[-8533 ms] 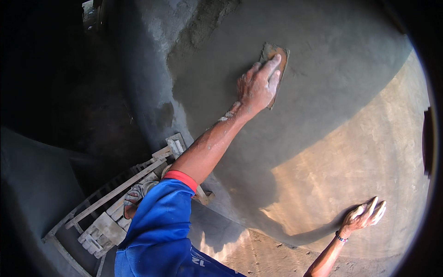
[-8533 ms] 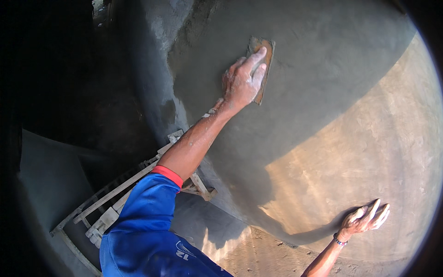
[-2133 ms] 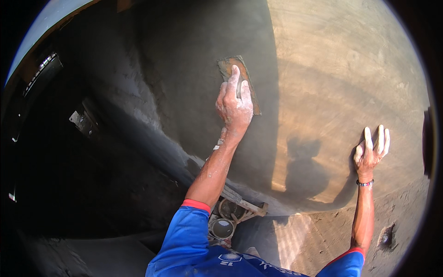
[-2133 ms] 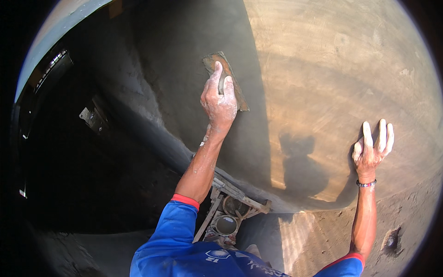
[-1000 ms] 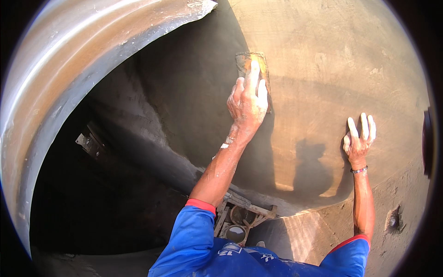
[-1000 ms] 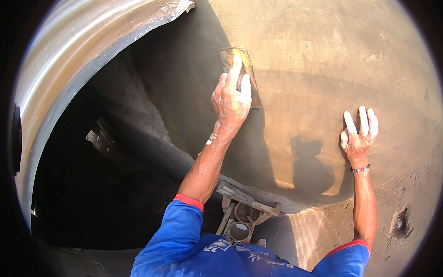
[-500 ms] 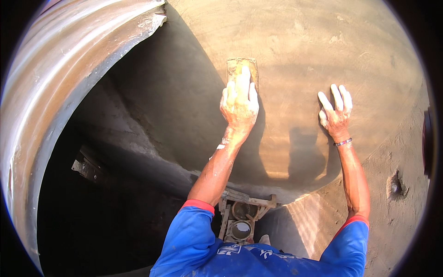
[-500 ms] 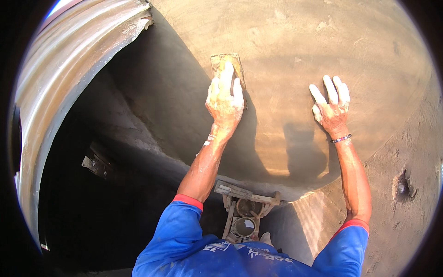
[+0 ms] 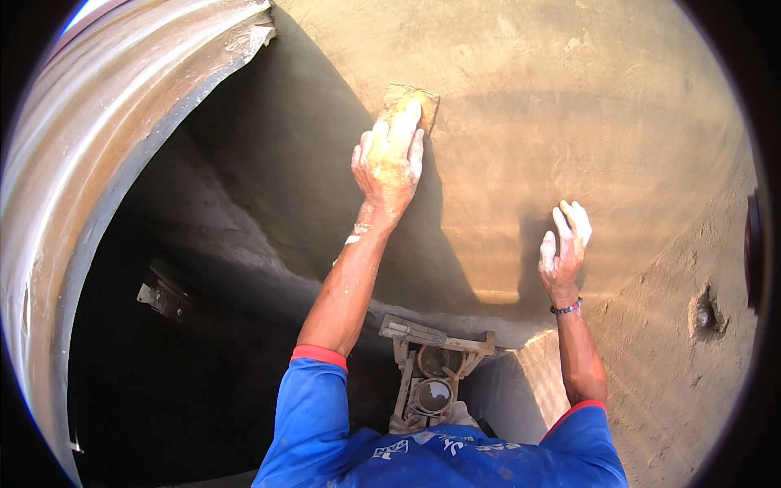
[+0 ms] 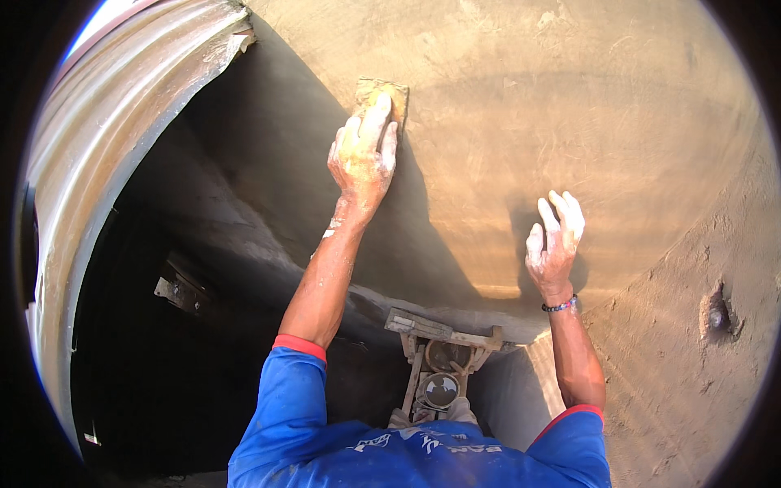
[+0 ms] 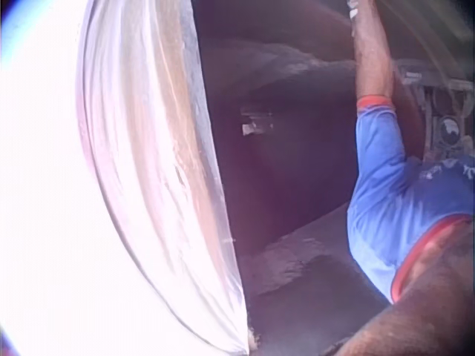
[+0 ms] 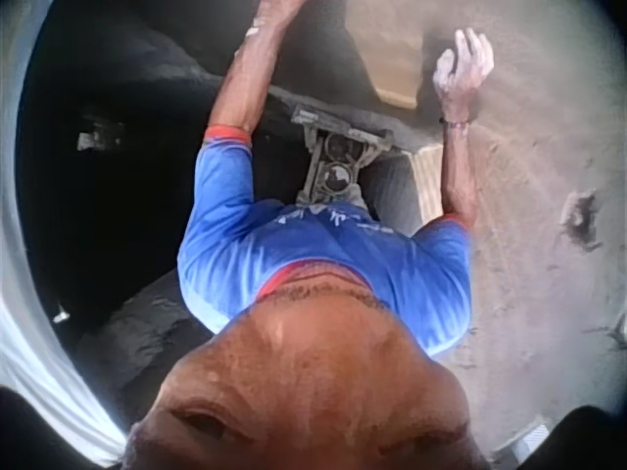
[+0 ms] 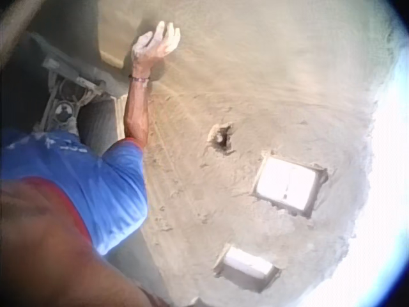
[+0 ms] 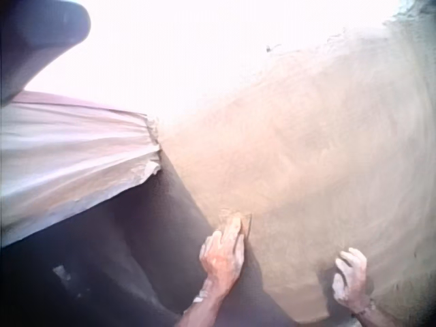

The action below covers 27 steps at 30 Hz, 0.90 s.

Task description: The person smooths wet plaster onto an interior wall using a hand trowel, occasionally dipping the trowel into a bucket of plaster to gather more material.

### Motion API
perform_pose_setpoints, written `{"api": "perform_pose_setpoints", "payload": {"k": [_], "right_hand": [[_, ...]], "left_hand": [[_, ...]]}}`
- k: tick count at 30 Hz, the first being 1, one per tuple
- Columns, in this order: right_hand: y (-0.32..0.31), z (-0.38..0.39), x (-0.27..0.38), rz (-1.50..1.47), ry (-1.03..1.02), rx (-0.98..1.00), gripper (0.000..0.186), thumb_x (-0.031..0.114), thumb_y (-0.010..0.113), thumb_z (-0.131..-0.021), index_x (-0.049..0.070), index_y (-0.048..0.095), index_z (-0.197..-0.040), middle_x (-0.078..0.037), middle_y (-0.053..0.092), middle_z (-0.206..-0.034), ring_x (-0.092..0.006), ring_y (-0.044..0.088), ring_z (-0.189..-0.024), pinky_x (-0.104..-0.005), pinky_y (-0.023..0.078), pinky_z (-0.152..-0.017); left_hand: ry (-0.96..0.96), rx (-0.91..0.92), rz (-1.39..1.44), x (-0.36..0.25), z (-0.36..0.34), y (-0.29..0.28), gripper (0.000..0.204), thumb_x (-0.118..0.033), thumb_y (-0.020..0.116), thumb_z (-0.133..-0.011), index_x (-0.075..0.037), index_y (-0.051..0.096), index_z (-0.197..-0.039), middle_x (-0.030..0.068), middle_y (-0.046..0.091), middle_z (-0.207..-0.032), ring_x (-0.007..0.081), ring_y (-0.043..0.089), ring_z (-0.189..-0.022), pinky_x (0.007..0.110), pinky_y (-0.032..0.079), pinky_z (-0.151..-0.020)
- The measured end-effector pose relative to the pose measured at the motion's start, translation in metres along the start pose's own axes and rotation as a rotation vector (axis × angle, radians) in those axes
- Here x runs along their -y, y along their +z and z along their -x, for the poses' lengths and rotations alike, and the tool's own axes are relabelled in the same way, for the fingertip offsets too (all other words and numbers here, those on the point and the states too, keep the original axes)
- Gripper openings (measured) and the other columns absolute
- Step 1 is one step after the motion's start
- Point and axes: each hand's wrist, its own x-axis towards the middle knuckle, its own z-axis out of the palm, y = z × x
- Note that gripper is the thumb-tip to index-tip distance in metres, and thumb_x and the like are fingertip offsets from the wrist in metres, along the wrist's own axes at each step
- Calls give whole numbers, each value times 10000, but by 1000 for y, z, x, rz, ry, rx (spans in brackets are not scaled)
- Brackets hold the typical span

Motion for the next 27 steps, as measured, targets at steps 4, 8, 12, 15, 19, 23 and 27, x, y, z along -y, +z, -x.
{"api": "perform_pose_setpoints", "payload": {"k": [4,8,12,15,19,23,27], "right_hand": [[-23,109,17,-85,329,276,455,-52,550,-785,4,594,-1234,-198,582,-1220,-392,507,-1206,-487,389,-1042],[-75,253,11,-35,745,537,451,-29,527,-809,-9,578,-1256,-228,628,-1081,-382,595,-1023,-453,464,-930],[-93,340,37,-148,965,684,424,-3,509,-820,21,598,-1234,-219,647,-1010,-382,618,-932,-455,490,-843],[-79,363,54,-208,933,846,394,7,518,-817,13,612,-1200,-218,656,-983,-383,624,-935,-449,490,-851],[-80,363,50,-246,767,904,412,10,525,-808,32,612,-1210,-194,668,-934,-341,651,-852,-393,517,-774],[-113,353,39,-179,1047,975,394,57,531,-826,25,611,-1210,-221,673,-952,-348,661,-854,-419,521,-799],[-134,378,32,-44,1045,915,411,14,515,-811,-6,607,-1212,-173,643,-759,-291,639,-700,-367,513,-711]], "left_hand": [[-360,-49,130,29,4,-19,401,-112,643,-902,-63,601,-1298,131,673,-1131,288,650,-1022,379,504,-895],[-362,-165,243,18,42,11,391,-41,633,-896,8,590,-1281,190,635,-1238,309,629,-1097,366,478,-957],[-191,29,173,-27,162,54,413,-44,715,-806,-31,641,-1212,137,553,-827,323,547,-745,417,471,-681],[-115,213,118,-26,277,78,374,-138,764,-771,-97,684,-1134,123,513,-826,329,522,-746,439,438,-648],[-151,158,74,-10,303,85,416,-142,754,-788,-88,660,-1191,132,547,-862,339,534,-776,444,436,-689],[-364,-67,139,-13,210,78,460,-75,705,-815,-22,608,-1261,149,575,-865,341,544,-775,443,446,-712],[-249,17,177,-77,173,76,432,-133,715,-812,-88,643,-1236,109,572,-859,313,525,-760,432,431,-701]]}}
